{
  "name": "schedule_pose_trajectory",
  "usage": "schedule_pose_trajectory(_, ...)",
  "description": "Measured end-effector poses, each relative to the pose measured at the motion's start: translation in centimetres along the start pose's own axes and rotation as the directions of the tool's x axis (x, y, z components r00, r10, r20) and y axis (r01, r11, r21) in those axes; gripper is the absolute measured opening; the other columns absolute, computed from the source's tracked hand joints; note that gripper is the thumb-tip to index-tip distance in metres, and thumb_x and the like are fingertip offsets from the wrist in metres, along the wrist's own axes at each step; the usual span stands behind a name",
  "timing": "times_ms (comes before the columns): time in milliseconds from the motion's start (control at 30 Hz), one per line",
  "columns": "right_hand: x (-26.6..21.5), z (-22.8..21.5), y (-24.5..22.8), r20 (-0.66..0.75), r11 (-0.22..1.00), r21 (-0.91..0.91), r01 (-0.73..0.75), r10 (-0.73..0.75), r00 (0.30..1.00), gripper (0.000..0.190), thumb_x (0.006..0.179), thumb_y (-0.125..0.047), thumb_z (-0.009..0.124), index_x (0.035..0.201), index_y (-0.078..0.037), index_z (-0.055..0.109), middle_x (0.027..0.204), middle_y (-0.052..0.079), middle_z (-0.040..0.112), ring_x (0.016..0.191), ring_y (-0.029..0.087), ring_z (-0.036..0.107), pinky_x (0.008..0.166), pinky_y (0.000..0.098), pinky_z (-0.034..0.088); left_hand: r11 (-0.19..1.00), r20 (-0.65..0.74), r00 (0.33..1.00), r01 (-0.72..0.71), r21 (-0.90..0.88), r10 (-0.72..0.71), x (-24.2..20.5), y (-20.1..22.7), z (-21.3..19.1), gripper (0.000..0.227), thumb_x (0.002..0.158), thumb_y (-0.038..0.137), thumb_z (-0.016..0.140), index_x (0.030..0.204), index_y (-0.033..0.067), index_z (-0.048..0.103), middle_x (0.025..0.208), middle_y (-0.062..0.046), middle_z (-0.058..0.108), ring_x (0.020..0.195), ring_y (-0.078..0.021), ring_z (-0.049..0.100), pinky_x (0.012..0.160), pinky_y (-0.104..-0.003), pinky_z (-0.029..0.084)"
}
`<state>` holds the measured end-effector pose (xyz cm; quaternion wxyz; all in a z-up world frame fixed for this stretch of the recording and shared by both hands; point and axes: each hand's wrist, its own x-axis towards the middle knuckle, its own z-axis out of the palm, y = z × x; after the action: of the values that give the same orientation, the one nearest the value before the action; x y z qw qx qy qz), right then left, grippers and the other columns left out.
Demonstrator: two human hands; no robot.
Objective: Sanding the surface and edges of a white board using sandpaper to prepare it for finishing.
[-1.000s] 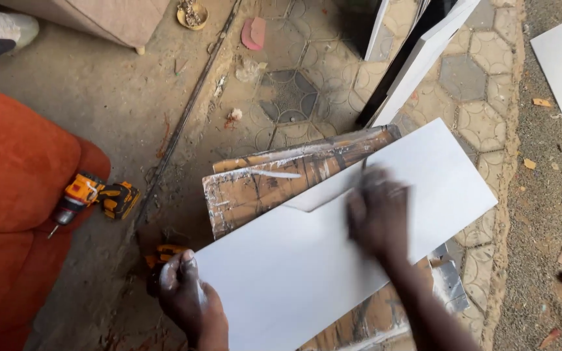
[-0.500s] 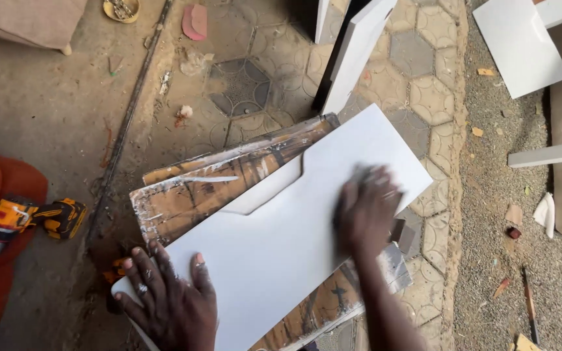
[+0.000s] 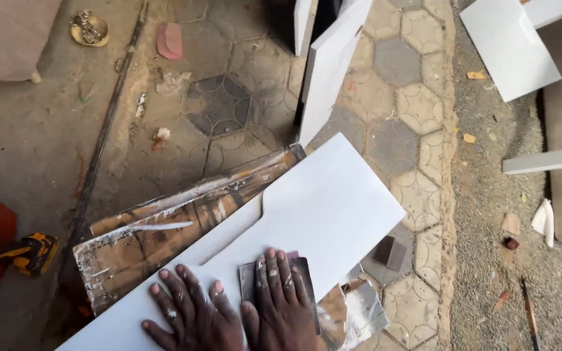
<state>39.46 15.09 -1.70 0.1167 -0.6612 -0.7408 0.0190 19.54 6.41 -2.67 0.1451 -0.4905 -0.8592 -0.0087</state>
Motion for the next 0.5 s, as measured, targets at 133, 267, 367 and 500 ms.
schedule_pose_trajectory(133,5.6,0.6,4.3,0.078,0.989,0.049,0.143,-0.146,0.986,0.07,0.105,-0.044,0.04,0.155,0.004,0.035,0.16,0.031,0.035,0.147,0.051,0.03,0.124,0.0598,0.016,0.995,-0.022,0.997,-0.074,0.073,0.076,-1.3,1.3,1.3,0.066,0.105,0.049,0.03,0.155,0.0227,0.063,0.166,-0.001,0.057,0.162,-0.0273,0.038,0.136,-0.049,-0.005)
schedule_pose_trajectory(267,8.6,0.8,0.1,0.089,0.969,0.219,-0.115,0.097,0.991,0.067,0.103,-0.032,0.038,0.154,0.01,0.029,0.16,0.034,0.031,0.152,0.049,0.019,0.127,0.0554,0.007,0.94,-0.207,0.973,-0.165,-0.298,0.105,-1.6,1.1,3.6,0.056,0.107,0.034,0.04,0.142,0.0058,0.074,0.153,-0.017,0.067,0.154,-0.0442,0.044,0.133,-0.051,0.002)
schedule_pose_trajectory(367,5.1,-1.9,-4.0,0.225,0.841,0.328,0.43,-0.512,0.829,0.065,0.103,-0.043,0.034,0.151,-0.001,0.045,0.159,0.023,0.043,0.147,0.045,0.035,0.122,0.0584,0.016,0.837,-0.606,0.71,-0.532,-0.129,0.358,-2.2,-3.3,15.5,0.067,0.107,0.04,0.031,0.128,-0.0075,0.074,0.135,-0.035,0.067,0.136,-0.0638,0.042,0.117,-0.068,0.039)
schedule_pose_trajectory(500,14.2,2.6,5.3,-0.201,0.988,-0.008,0.153,-0.152,0.968,0.054,0.107,-0.032,0.046,0.144,0.006,0.049,0.141,0.029,0.054,0.134,0.05,0.046,0.12,0.0625,0.028,0.873,-0.464,0.797,-0.479,-0.095,0.387,-2.9,-2.2,11.4,0.07,0.107,0.043,0.027,0.134,-0.0042,0.071,0.141,-0.031,0.066,0.139,-0.0631,0.041,0.119,-0.067,0.039)
